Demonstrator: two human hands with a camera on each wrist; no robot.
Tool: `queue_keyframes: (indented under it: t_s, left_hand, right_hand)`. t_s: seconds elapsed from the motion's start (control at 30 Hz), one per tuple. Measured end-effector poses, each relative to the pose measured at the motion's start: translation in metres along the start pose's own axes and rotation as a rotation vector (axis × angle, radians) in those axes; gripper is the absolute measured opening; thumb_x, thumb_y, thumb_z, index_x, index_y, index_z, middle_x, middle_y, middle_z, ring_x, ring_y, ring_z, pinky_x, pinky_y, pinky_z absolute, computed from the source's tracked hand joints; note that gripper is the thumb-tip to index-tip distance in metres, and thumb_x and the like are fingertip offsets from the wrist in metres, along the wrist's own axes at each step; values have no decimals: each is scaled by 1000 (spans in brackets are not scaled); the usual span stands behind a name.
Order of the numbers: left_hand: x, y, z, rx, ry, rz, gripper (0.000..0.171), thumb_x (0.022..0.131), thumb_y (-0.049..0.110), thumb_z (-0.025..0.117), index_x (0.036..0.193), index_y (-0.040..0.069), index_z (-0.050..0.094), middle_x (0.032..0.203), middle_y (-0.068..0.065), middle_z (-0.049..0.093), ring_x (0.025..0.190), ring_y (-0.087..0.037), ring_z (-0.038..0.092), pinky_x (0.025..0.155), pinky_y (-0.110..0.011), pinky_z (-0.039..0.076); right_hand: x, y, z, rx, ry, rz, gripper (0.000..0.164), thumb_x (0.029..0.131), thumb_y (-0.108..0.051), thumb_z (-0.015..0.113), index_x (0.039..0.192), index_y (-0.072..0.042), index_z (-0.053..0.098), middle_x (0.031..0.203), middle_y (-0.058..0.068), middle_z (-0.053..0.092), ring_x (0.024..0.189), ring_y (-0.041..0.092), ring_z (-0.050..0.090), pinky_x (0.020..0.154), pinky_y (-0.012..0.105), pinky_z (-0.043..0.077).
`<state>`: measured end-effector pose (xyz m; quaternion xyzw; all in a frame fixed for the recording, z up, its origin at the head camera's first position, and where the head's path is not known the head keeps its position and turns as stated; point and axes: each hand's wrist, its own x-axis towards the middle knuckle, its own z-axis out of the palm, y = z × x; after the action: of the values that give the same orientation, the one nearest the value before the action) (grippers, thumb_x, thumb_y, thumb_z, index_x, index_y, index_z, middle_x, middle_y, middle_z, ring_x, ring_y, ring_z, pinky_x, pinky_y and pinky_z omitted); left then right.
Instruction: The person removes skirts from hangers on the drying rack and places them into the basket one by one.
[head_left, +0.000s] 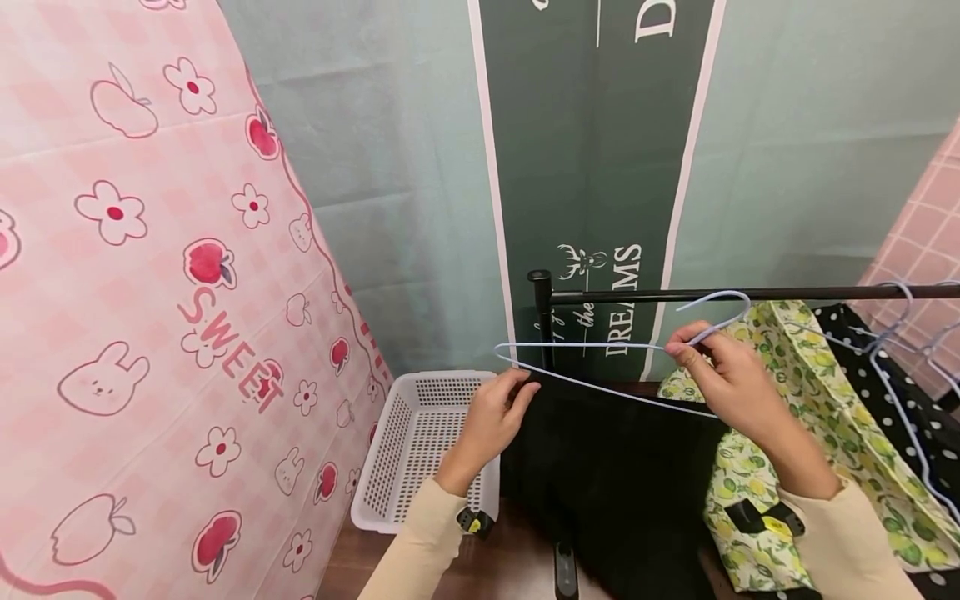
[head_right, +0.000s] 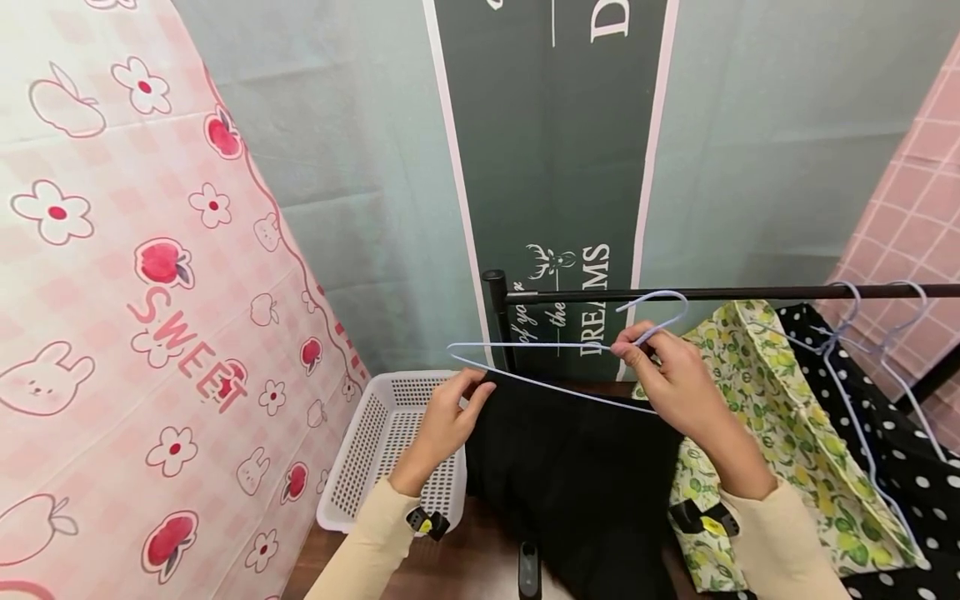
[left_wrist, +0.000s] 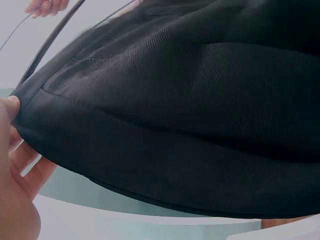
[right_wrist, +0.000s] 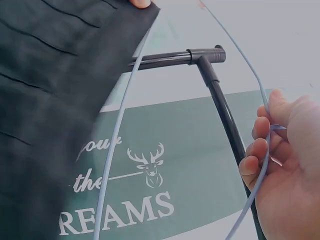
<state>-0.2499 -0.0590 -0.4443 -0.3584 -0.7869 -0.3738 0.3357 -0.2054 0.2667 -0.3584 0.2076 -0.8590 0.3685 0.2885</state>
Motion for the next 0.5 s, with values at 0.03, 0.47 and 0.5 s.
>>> queue_keyframes:
  t_s: [0.03, 0.47, 0.5]
  left_hand:
    - [0, 0, 0, 7, -3, 2, 5, 102, 10, 71, 106, 6, 71, 83, -4, 68, 69, -12, 56, 65, -22, 49]
    - [-5, -2, -7, -24, -11, -78, 11, 105, 12, 68, 113, 6, 72, 97, -7, 75, 77, -16, 63, 69, -25, 54]
    - [-6, -2, -8, -26, -12, -82, 11, 105, 11, 68, 114, 6, 72, 96, -7, 74, 77, -15, 62, 68, -24, 53]
  right_hand:
    - [0, 0, 0, 0, 1, 0, 8, 108, -10, 64, 108, -10, 71, 86, -9, 61, 65, 5, 45, 60, 22, 36]
    - [-5, 6, -2, 2, 21, -18, 6, 106, -5, 65, 106, -7, 71, 83, -6, 58, 65, 3, 45, 59, 21, 37]
    - [-6, 7, -3, -1, 26, -18, 6, 106, -5, 65, 107, -8, 71, 83, -7, 57, 66, 3, 45, 60, 21, 37]
